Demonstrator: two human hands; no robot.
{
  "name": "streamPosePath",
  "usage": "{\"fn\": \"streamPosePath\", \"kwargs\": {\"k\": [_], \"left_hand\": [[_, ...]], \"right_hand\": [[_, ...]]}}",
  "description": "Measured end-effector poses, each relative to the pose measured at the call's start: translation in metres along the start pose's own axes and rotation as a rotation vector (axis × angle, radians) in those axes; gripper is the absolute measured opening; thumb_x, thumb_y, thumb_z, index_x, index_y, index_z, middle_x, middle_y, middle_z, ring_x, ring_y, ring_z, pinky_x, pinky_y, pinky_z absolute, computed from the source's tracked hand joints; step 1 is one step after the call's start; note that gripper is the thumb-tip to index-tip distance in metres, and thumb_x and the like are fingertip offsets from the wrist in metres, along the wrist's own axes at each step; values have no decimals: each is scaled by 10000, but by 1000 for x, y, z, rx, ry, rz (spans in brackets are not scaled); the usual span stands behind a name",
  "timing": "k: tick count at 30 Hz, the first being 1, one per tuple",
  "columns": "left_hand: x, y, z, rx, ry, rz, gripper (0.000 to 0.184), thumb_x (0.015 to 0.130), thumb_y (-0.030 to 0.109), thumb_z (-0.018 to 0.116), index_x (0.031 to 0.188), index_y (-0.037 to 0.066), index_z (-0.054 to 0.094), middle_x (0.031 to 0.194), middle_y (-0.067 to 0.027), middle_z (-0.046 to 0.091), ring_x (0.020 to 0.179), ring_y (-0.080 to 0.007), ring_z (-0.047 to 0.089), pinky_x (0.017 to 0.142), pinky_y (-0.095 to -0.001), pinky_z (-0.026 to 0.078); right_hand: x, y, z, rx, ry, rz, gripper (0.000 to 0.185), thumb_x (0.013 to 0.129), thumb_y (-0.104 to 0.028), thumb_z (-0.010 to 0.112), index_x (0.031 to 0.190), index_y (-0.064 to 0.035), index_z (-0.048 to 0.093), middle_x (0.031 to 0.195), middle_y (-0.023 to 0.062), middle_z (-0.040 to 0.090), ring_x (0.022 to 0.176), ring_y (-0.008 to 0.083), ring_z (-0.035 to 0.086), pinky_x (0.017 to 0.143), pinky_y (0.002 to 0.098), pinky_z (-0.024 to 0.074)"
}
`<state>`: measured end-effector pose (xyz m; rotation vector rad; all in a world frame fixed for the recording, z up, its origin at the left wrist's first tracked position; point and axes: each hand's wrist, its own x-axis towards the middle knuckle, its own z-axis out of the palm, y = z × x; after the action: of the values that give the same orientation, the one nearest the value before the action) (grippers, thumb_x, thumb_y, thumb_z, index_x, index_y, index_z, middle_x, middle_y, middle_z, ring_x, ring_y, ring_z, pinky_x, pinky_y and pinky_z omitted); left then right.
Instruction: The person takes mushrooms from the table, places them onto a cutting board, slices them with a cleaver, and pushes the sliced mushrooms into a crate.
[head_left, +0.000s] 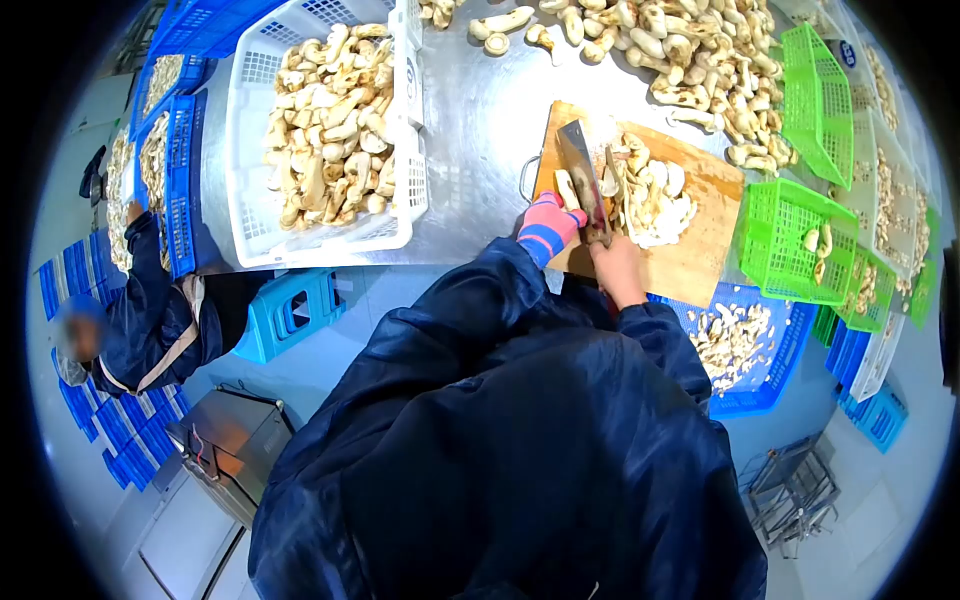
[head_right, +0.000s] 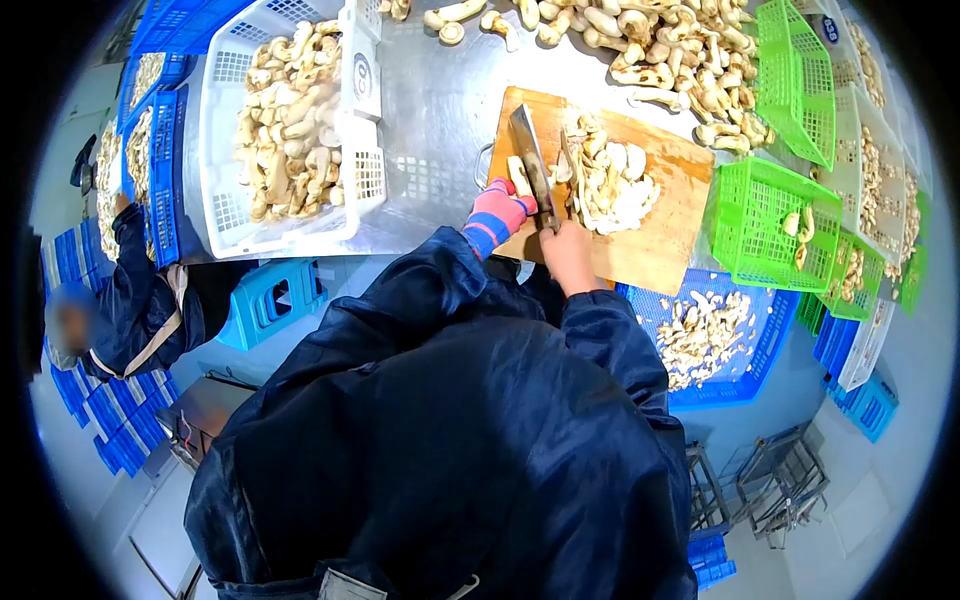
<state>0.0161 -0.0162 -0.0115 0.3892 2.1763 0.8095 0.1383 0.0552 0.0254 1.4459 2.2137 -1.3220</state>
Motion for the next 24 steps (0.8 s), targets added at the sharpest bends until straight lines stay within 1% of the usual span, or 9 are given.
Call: {"fn": "streamPosePath", "kwargs": {"k": [3,5,7,10,12,13,17,20,24], "left_hand": [[3,-8,-16,-807,-343,-282,288,718,186,631,933,14,546,756,-117,599,630,-186,576,494,-296,456],[2,-20,-42,-1161,-749,-286,233,794,139,519,997,24,520,704,-68,548,569,-142,513,467,-251,411],[-30,14,-80,-1289,-782,-212,230,803,129,504,1016,41,519,740,-56,536,600,-137,518,494,-251,408],[-47,20,-151,-390,-304,813,227,764,112,572,988,80,544,831,-46,533,664,-120,524,552,-234,418],[-62,23,-215,-286,-37,764,264,727,112,627,979,86,553,928,-67,525,709,-133,541,603,-228,437],[-74,26,-248,-525,-178,200,301,716,117,637,1001,80,544,987,-91,522,745,-159,552,634,-238,447],[-63,34,-297,949,852,328,508,690,162,671,1155,67,489,1108,-196,515,1025,-332,496,880,-401,403],[-17,67,-264,233,689,629,499,688,129,683,1150,59,509,1165,-187,508,1112,-360,439,959,-409,346],[105,101,-187,373,497,577,395,746,215,625,1111,86,543,1167,-161,523,1095,-332,469,937,-377,376]], "right_hand": [[1,-8,-17,21,81,-28,252,750,-180,525,837,43,606,740,280,579,750,422,575,678,458,450],[-7,5,-25,-36,220,-154,263,755,-180,536,839,61,602,693,265,582,692,398,591,629,431,456],[-8,16,-25,-57,178,-81,259,748,-167,529,851,58,603,734,278,581,724,413,581,667,446,455],[-10,16,-25,-101,168,-90,244,742,-153,520,862,43,601,744,287,575,750,436,562,709,484,452],[-12,11,-24,-114,195,-129,237,739,-151,519,852,42,597,739,290,573,741,439,561,697,484,455],[-13,10,-25,-123,208,-150,233,738,-149,519,848,42,595,737,291,571,736,440,561,691,485,456],[-9,20,-20,-123,195,-155,226,746,-144,502,840,37,598,717,292,571,706,437,568,672,487,463],[-14,9,-24,-145,200,-154,220,745,-137,509,841,38,600,713,297,570,696,433,573,658,484,468],[-15,11,-21,-154,221,-142,255,746,-176,524,860,38,604,721,272,580,702,433,562,641,465,458]]}}
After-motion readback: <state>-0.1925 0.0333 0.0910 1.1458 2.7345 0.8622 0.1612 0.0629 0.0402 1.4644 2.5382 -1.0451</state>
